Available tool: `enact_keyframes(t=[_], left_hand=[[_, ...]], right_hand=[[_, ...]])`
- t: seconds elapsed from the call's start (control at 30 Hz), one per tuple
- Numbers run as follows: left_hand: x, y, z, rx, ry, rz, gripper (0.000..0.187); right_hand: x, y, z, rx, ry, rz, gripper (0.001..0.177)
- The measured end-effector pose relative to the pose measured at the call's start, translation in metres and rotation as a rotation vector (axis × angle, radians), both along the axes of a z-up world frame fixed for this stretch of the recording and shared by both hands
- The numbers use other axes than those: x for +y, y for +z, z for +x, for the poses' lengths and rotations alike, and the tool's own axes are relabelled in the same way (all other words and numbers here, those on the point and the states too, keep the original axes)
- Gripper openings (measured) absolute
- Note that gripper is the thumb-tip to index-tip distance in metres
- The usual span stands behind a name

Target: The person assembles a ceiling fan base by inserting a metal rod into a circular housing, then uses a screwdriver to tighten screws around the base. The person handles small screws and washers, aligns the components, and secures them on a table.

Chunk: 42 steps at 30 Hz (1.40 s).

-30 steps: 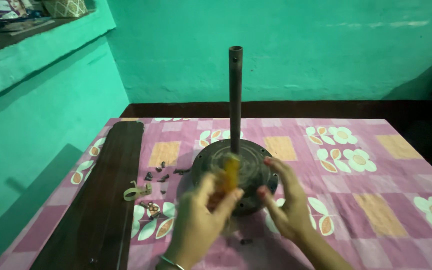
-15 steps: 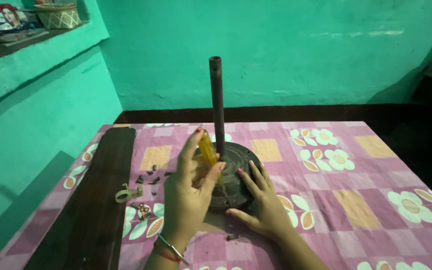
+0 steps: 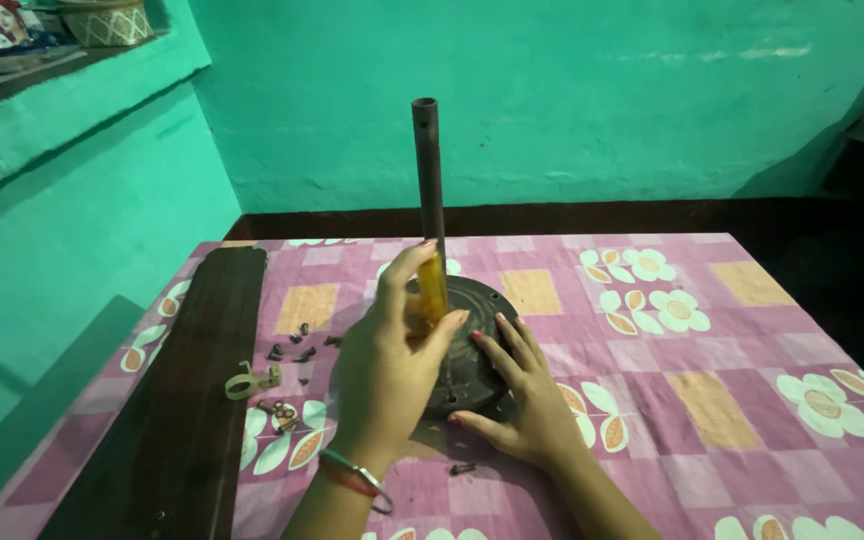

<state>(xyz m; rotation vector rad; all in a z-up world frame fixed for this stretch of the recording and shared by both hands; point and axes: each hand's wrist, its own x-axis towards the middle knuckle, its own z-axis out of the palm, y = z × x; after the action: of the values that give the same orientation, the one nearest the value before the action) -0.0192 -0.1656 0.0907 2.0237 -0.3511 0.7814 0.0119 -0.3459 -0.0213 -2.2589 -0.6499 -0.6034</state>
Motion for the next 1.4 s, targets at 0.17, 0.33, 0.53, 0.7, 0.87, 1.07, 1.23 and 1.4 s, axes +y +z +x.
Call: enact_keyframes(t=[0.17, 0.33, 0.53, 0.7, 0.87, 1.07, 1.23, 1.4], left_hand=[[-0.014, 0.006, -0.001, -0.313, 0.159, 0.115, 0.057], [-0.009, 0.005, 0.002, -0.202, 0.108, 0.071, 0.06], [0.003, 0.015, 0.011, -0.184, -0.279, 0.143, 0.072], [-0.015, 0.01, 0.006, -0.05, -0.053, 0.156, 0.075], [-0.005, 0.014, 0.005, 0.09, 0.004, 0.111, 0.076], [0.025, 0.025, 0.017, 0.266, -0.378, 0.092, 0.069], [0.034, 0.015, 0.015, 0.335, -0.494, -0.054, 0.06], [0.038, 0.004, 0.001, 0.283, -0.489, -0.082, 0.057]], right_hand=[[-0.001, 0.001, 0.0, -0.007, -0.007, -0.001, 0.099], [-0.001, 0.002, 0.0, 0.022, -0.025, -0.008, 0.1], [-0.001, 0.0, 0.002, -0.007, -0.014, -0.016, 0.101], [-0.002, -0.002, 0.003, -0.022, -0.003, -0.006, 0.101], [-0.002, -0.003, 0.004, -0.046, -0.024, -0.012, 0.111], [-0.004, -0.007, 0.01, 0.083, -0.046, 0.079, 0.145], [-0.005, -0.012, 0.011, 0.099, 0.005, 0.161, 0.15], [-0.005, -0.01, 0.01, 0.141, -0.006, 0.188, 0.149]])
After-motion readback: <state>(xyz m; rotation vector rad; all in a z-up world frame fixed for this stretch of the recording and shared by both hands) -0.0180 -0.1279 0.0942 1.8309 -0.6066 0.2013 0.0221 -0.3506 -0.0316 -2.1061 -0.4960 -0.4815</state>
